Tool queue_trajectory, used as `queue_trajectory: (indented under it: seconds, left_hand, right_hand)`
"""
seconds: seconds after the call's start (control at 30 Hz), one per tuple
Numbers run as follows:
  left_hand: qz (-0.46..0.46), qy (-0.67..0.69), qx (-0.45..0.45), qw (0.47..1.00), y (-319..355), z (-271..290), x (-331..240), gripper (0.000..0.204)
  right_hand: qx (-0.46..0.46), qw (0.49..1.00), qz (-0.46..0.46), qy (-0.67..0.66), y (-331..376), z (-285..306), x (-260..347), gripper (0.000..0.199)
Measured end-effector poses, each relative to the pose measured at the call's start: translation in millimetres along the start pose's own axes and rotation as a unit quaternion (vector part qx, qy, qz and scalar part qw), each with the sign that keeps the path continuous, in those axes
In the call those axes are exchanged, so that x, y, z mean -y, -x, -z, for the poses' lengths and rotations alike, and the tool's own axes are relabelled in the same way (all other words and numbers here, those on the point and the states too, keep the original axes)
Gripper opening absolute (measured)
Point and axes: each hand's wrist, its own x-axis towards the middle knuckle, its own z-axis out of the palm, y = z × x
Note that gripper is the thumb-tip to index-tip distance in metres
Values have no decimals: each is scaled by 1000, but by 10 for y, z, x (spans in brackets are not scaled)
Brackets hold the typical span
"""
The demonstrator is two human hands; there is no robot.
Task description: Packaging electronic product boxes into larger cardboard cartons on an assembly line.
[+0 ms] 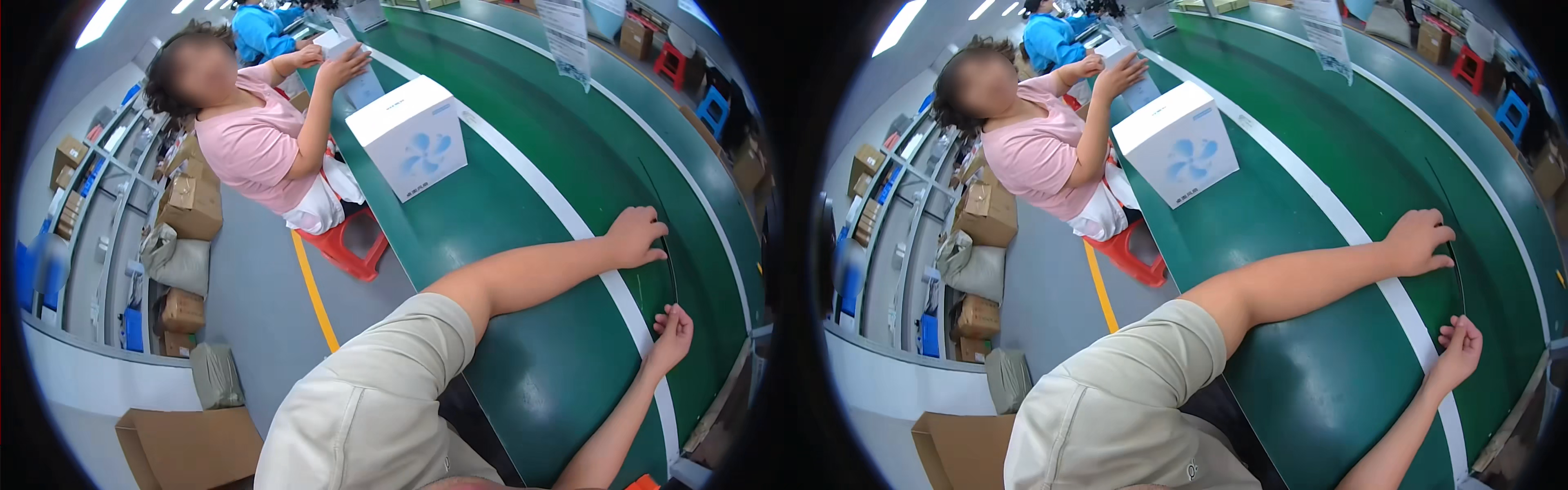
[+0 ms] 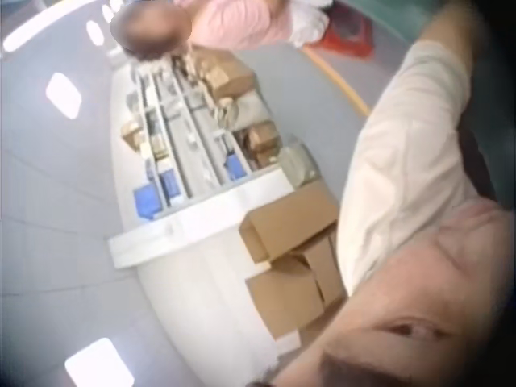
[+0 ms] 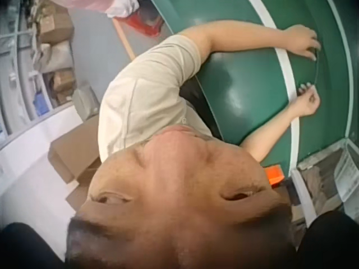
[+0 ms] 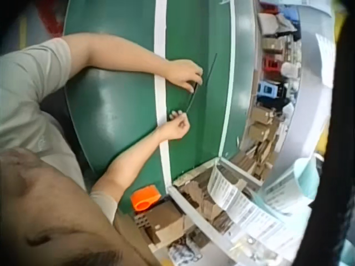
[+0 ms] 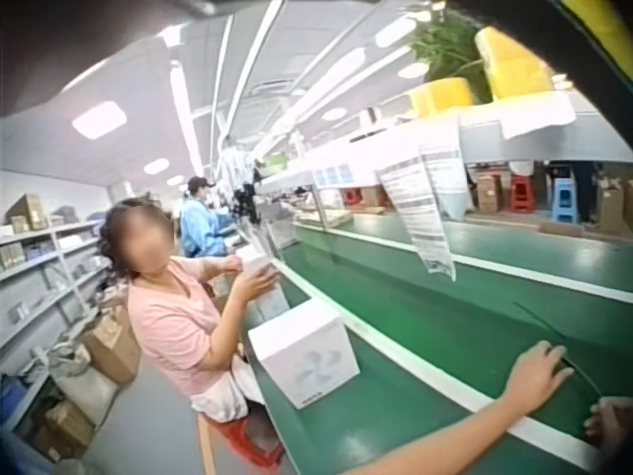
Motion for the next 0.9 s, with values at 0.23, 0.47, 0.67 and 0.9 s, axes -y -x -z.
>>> queue_trajectory:
  seconds: [0.23,0.47,0.67,0.9]
  left_hand:
    - [-20,-13,-12,1000,21,110,98,40]
    - [-29,-13,-5,999,-5,55,45,36]
    - [-29,-18,14,999,-10,75,-11,32]
    - [-33,-27,17,999,-16,104,-39,26]
  right_hand:
    - [-1,999,12,-48,-11,-183,-2,17]
    - [-19,996,27,-78,-15,-138,45,19]
    - [-26,994,31,-100,20,-123,133,21]
    - [-18,992,36,-119,42,-101,173,23]
